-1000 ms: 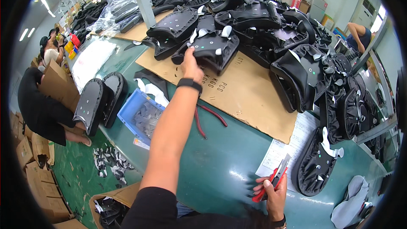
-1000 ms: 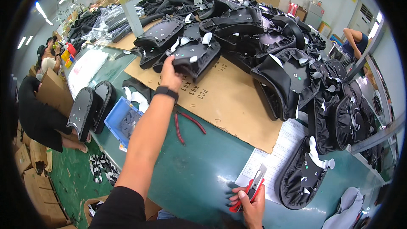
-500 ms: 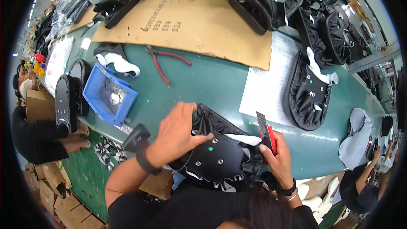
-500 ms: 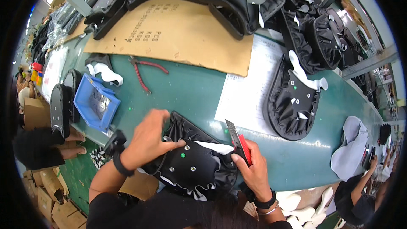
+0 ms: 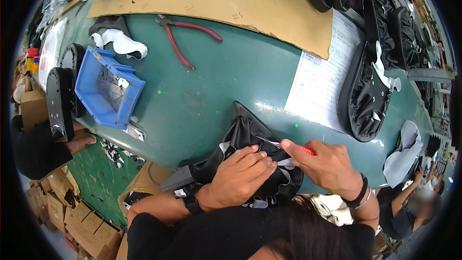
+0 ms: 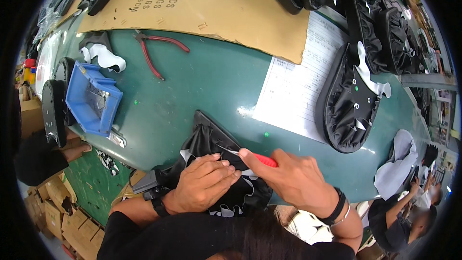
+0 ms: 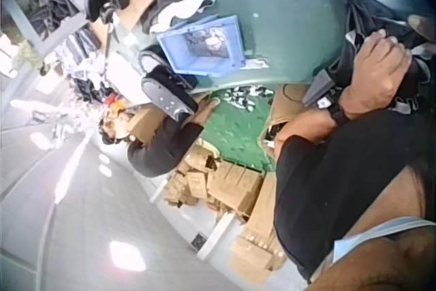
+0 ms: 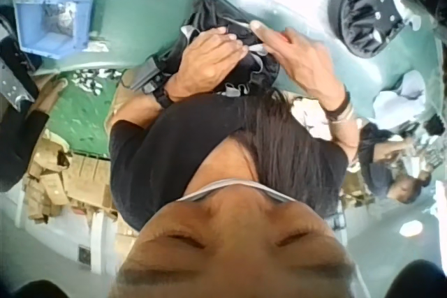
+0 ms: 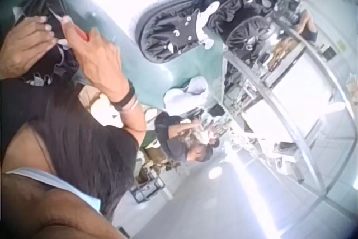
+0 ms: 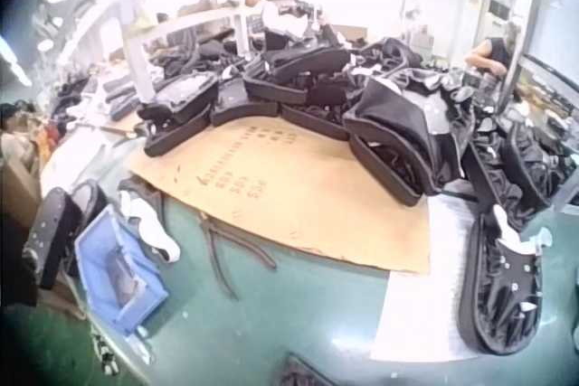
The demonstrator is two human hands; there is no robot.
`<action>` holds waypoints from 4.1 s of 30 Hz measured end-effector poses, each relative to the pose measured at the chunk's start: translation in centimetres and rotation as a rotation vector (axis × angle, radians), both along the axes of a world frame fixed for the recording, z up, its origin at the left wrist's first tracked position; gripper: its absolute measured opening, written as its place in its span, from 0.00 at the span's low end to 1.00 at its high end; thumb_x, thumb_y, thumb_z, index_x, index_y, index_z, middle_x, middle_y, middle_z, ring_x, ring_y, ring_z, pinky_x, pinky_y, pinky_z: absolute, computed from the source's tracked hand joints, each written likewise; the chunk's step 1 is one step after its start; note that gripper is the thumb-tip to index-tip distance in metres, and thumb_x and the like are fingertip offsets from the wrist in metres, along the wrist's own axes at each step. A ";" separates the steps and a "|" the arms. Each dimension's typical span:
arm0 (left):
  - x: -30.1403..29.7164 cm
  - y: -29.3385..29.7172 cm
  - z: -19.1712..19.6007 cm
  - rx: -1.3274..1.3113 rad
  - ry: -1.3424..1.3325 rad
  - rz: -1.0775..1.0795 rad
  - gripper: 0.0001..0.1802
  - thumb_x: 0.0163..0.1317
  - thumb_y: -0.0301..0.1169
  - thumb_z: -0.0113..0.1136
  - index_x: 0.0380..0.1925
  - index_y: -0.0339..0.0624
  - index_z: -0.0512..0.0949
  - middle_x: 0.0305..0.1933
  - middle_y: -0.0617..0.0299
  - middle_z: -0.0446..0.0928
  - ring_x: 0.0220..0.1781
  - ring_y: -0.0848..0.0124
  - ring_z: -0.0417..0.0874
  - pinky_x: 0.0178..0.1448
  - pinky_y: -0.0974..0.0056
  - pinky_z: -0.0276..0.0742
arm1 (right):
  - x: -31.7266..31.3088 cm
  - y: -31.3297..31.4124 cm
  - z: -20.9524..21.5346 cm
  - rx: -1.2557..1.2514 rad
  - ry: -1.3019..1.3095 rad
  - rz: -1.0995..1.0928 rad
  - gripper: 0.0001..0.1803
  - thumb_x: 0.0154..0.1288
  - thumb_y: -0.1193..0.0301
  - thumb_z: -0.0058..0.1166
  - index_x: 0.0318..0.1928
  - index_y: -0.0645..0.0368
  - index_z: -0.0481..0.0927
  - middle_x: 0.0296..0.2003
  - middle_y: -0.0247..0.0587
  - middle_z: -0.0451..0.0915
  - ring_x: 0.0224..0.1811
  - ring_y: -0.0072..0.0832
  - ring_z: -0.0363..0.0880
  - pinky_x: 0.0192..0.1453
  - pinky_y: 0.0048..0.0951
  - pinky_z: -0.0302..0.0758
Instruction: The person trims excess fabric from upholstered chair parts using a utility knife.
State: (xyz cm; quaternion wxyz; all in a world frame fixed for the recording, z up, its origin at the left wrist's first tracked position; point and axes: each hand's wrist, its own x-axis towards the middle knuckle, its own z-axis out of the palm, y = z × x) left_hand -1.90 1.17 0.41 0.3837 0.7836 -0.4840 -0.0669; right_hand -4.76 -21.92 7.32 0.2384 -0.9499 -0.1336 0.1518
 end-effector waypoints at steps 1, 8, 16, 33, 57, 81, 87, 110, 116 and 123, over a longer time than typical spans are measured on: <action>0.2 0.1 0.1 0.006 -0.011 0.018 0.18 0.56 0.30 0.53 0.45 0.35 0.80 0.45 0.58 0.78 0.52 0.64 0.79 0.65 0.56 0.70 | 0.5 0.0 0.0 -0.089 0.008 0.111 0.26 0.59 0.74 0.59 0.59 0.49 0.76 0.21 0.39 0.68 0.17 0.35 0.70 0.21 0.35 0.67; 0.2 -0.2 0.6 0.043 -0.048 0.093 0.12 0.52 0.28 0.66 0.39 0.44 0.84 0.41 0.67 0.80 0.48 0.70 0.81 0.60 0.61 0.74 | -4.1 -2.1 0.9 -0.004 0.214 0.039 0.34 0.61 0.77 0.49 0.68 0.41 0.66 0.23 0.47 0.67 0.19 0.41 0.71 0.21 0.38 0.69; 1.9 -2.7 2.4 0.176 -0.099 0.099 0.11 0.52 0.29 0.68 0.37 0.44 0.82 0.35 0.64 0.78 0.38 0.67 0.77 0.41 0.63 0.71 | -7.9 -3.3 0.9 -0.109 0.240 -0.053 0.31 0.61 0.75 0.54 0.66 0.43 0.69 0.21 0.42 0.67 0.20 0.41 0.73 0.23 0.37 0.69; 2.2 -3.4 1.6 0.039 0.308 -0.007 0.16 0.47 0.28 0.67 0.11 0.43 0.68 0.19 0.64 0.61 0.26 0.65 0.65 0.25 0.61 0.60 | -4.4 -4.3 0.0 0.089 0.193 0.016 0.29 0.57 0.71 0.63 0.61 0.50 0.73 0.26 0.40 0.74 0.19 0.37 0.74 0.21 0.33 0.66; 0.7 -2.0 1.7 0.204 0.051 0.001 0.17 0.49 0.41 0.69 0.17 0.47 0.72 0.19 0.67 0.65 0.26 0.68 0.67 0.32 0.62 0.58 | -12.2 1.7 -0.5 0.159 0.104 -0.443 0.33 0.55 0.79 0.61 0.64 0.51 0.73 0.24 0.43 0.70 0.20 0.39 0.72 0.25 0.36 0.70; 2.8 -1.0 2.8 -0.983 1.261 -0.044 0.13 0.44 0.24 0.65 0.12 0.36 0.70 0.32 0.57 0.72 0.38 0.60 0.73 0.46 0.52 0.75 | -14.4 2.8 -1.2 0.301 0.137 -0.539 0.34 0.60 0.76 0.59 0.68 0.53 0.67 0.24 0.48 0.72 0.24 0.45 0.76 0.29 0.38 0.72; 6.0 -2.2 4.8 0.210 0.165 0.126 0.05 0.53 0.26 0.64 0.24 0.38 0.78 0.37 0.57 0.76 0.41 0.62 0.78 0.38 0.61 0.74 | -5.7 1.4 0.6 -0.097 0.034 -0.310 0.31 0.62 0.69 0.60 0.66 0.41 0.70 0.22 0.44 0.73 0.20 0.45 0.74 0.23 0.41 0.68; 8.6 -3.9 1.3 0.043 -0.055 0.043 0.15 0.54 0.33 0.64 0.14 0.41 0.72 0.22 0.61 0.70 0.26 0.65 0.69 0.34 0.65 0.61 | -4.9 3.8 -1.5 -0.185 -0.082 -0.420 0.28 0.65 0.64 0.56 0.66 0.46 0.68 0.20 0.43 0.74 0.17 0.45 0.73 0.23 0.44 0.66; 10.6 -2.8 2.2 -0.640 1.267 0.164 0.12 0.58 0.30 0.61 0.19 0.38 0.73 0.27 0.66 0.69 0.33 0.76 0.69 0.42 0.70 0.64 | -8.8 7.4 -2.8 0.063 -0.102 -0.636 0.29 0.63 0.68 0.59 0.64 0.52 0.71 0.33 0.52 0.82 0.33 0.51 0.81 0.36 0.44 0.76; 13.6 2.1 2.3 0.088 0.222 0.100 0.15 0.57 0.39 0.68 0.21 0.39 0.79 0.28 0.63 0.72 0.35 0.70 0.71 0.43 0.67 0.65 | -5.1 3.5 -2.0 -0.109 -0.142 -0.488 0.28 0.62 0.69 0.59 0.64 0.48 0.72 0.27 0.45 0.80 0.26 0.45 0.79 0.30 0.40 0.71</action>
